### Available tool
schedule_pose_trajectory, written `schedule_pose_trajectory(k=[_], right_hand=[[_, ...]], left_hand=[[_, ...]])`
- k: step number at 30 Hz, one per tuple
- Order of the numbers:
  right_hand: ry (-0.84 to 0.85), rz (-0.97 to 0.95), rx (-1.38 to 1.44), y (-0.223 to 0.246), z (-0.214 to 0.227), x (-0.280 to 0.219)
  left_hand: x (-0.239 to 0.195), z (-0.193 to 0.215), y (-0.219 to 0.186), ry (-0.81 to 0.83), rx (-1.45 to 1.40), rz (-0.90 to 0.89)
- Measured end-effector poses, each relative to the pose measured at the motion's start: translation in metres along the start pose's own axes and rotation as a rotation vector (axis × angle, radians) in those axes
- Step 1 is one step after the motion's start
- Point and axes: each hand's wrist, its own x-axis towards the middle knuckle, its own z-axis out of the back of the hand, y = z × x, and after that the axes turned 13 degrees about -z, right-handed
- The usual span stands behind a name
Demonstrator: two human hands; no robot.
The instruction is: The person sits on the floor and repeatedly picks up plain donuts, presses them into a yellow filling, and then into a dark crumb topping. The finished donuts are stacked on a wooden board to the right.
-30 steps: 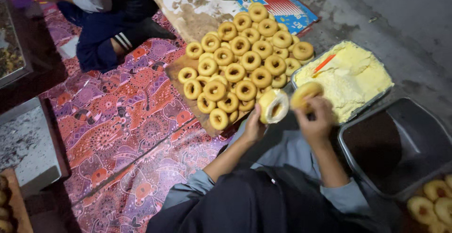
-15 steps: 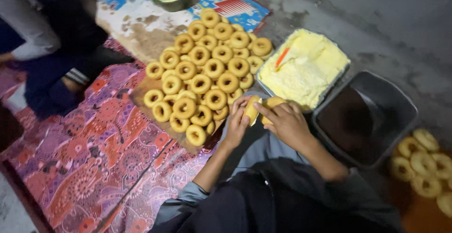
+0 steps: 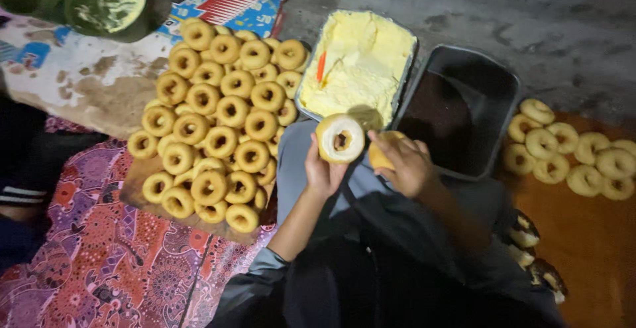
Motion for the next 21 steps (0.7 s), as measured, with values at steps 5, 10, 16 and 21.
schedule_pose_trajectory(k=[5, 10, 16, 21], right_hand=[[-0.004, -0.01, -0.076, -0.006, -0.035, -0.02], [0.044, -0.198, 0.098, -0.022, -0.031, -0.03], [-0.252, -0.105, 0.37, -0.006, -0.018, -0.019], [-0.197, -0.02, 0.427, 0.0, -0.042, 0.03]], left_hand=[[-0.001, -0.01, 0.01, -0.081, -0.148, 0.115], [-0.005, 0.007, -0.003, -0.101, -0.122, 0.05], [-0.003, 0.033, 0.022, -0.162, 0.112, 0.063], [-0.017, 0.048, 0.025, -0.198, 0.201, 0.135]])
